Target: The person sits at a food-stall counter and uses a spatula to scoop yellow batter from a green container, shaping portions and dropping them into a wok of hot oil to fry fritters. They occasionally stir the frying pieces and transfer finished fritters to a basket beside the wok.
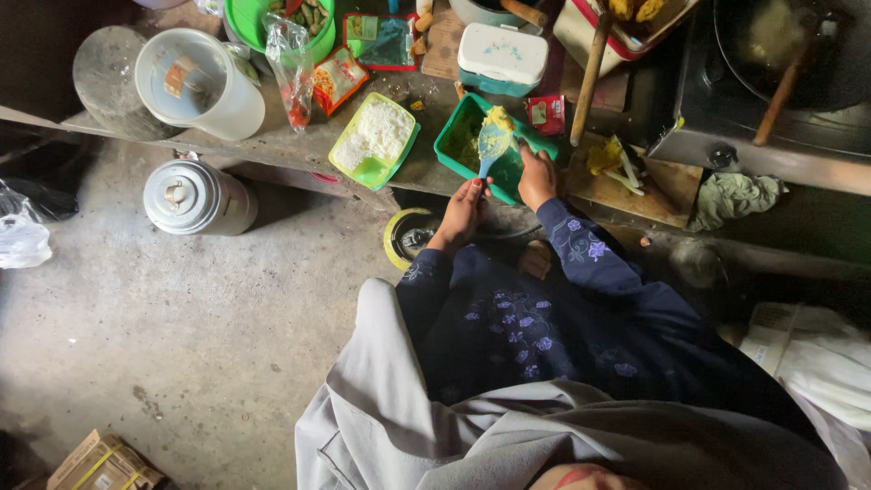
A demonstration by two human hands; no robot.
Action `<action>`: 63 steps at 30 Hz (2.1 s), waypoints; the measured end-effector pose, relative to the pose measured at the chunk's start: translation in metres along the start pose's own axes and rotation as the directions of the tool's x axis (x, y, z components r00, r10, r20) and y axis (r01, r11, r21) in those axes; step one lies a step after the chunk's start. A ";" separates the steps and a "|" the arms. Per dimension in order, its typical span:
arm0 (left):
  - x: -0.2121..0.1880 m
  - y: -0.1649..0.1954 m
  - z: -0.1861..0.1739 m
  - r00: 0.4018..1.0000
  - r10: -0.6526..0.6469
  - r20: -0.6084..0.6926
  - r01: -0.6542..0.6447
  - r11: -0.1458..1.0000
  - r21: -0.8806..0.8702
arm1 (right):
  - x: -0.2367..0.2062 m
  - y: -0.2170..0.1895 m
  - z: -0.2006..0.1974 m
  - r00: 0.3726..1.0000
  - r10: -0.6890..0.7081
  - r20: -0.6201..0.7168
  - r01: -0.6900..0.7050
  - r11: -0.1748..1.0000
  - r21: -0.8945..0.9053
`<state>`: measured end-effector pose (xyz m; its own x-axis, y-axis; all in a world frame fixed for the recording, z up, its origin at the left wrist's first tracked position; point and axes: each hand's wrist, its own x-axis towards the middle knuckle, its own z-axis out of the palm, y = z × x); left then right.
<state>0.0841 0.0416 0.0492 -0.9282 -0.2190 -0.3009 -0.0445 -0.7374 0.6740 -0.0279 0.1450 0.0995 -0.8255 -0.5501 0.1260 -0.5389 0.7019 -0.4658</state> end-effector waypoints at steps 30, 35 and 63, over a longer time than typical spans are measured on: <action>-0.024 0.005 -0.020 0.956 0.264 -0.130 -0.057 0.600 0.798 | -0.001 0.050 -0.009 0.977 -0.182 -0.116 0.191 0.979 0.077; -0.030 0.005 -0.018 0.946 0.303 -0.115 -0.048 0.484 0.874 | 0.014 0.054 -0.008 0.970 -0.132 -0.203 0.154 0.983 0.098; -0.040 0.002 -0.019 0.959 0.245 -0.142 -0.103 0.770 0.630 | 0.016 0.049 -0.036 0.940 -0.335 -0.064 0.341 0.929 0.144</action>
<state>0.1281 0.0365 0.0495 -0.8485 -0.4816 -0.2195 -0.1713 -0.1426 0.9748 -0.0740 0.1873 0.1103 -0.6064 -0.7232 0.3306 -0.7578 0.3996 -0.5157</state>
